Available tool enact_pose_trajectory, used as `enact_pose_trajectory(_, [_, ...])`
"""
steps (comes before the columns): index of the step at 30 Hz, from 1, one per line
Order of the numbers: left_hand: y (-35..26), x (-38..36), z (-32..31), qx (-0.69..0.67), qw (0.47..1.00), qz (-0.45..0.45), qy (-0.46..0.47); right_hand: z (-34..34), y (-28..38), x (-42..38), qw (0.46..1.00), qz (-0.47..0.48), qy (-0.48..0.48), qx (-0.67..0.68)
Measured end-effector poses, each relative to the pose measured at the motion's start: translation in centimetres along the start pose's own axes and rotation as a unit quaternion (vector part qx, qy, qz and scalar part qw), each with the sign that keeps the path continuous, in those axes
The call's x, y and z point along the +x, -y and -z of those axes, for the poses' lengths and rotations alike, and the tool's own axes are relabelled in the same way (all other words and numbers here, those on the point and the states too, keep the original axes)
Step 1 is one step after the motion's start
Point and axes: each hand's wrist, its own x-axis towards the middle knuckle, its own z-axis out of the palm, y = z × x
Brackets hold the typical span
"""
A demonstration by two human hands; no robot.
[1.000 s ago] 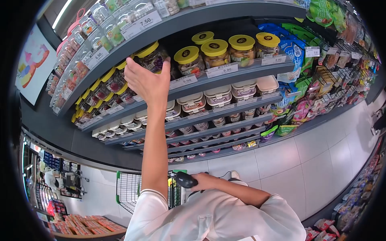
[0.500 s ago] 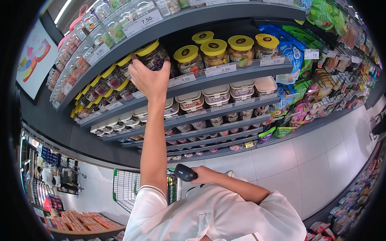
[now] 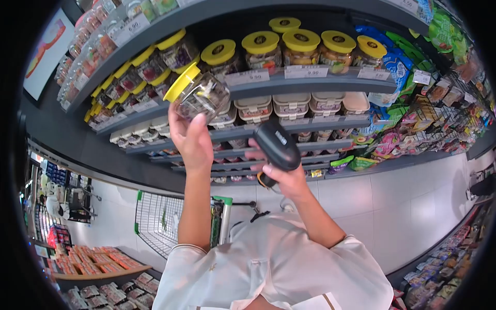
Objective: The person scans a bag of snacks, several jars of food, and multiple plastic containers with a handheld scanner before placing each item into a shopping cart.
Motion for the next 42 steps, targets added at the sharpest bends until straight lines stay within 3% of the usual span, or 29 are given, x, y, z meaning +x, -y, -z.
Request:
enact_pose_trajectory(2, [-0.8,-2.4,1.6,-0.093,0.99,0.108,0.001,-0.6,0.5,0.3,0.998,0.021,0.028,0.049])
enact_pose_trajectory(5, [0.1,-6.3,4.6,-0.18,0.96,0.212,-0.046,-2.2,0.6,0.3,0.999,0.021,0.047,0.002])
enact_pose_trajectory(8, [0.6,-9.3,7.2,-0.247,0.931,0.255,-0.083,-2.3,-1.3,-0.4,0.998,-0.014,0.054,-0.031])
enact_pose_trajectory(13, [0.0,-13.3,10.0,-0.225,0.91,0.326,-0.125,-0.2,-3.3,-1.8,0.971,-0.153,0.13,-0.129])
enact_pose_trajectory(15, [-0.3,-15.0,11.0,-0.311,0.88,0.327,-0.148,-1.8,-2.1,-2.0,0.97,-0.203,0.119,-0.065])
enact_pose_trajectory(18, [-0.1,-17.6,12.3,-0.373,0.85,0.33,-0.173,1.0,-1.3,-1.9,0.918,-0.201,0.228,-0.255])
enact_pose_trajectory(19, [0.2,-18.5,13.1,-0.383,0.845,0.331,-0.172,0.7,-0.5,-1.6,0.902,-0.142,0.265,-0.31])
enact_pose_trajectory(23, [0.6,-20.1,13.9,-0.372,0.84,0.335,-0.209,0.2,1.3,0.0,0.826,-0.132,0.392,-0.382])
enact_pose_trajectory(26, [1.0,-21.0,14.0,-0.373,0.846,0.32,-0.207,-0.3,1.4,0.4,0.8,-0.147,0.408,-0.415])
enact_pose_trajectory(29, [0.8,-21.9,13.6,-0.369,0.859,0.291,-0.204,-0.2,0.8,0.8,0.79,-0.185,0.403,-0.423])
enact_pose_trajectory(32, [1.0,-22.6,13.0,-0.315,0.867,0.264,-0.282,0.1,-0.9,0.2,0.833,-0.217,0.337,-0.381])
enact_pose_trajectory(33, [1.3,-23.3,13.4,-0.317,0.873,0.243,-0.281,0.6,-2.3,0.1,0.859,-0.248,0.339,-0.293])
enact_pose_trajectory(36, [2.4,-25.4,14.1,-0.225,0.901,0.195,-0.315,0.4,-5.0,-0.5,0.883,-0.345,0.244,-0.205])
enact_pose_trajectory(40, [0.3,-25.9,13.8,-0.12,0.928,0.237,-0.262,-1.2,-7.3,-1.0,0.894,-0.413,0.151,-0.081])
enact_pose_trajectory(42, [-0.4,-26.2,14.4,-0.139,0.918,0.261,-0.266,-1.4,-8.6,-1.2,0.898,-0.409,0.129,-0.096])
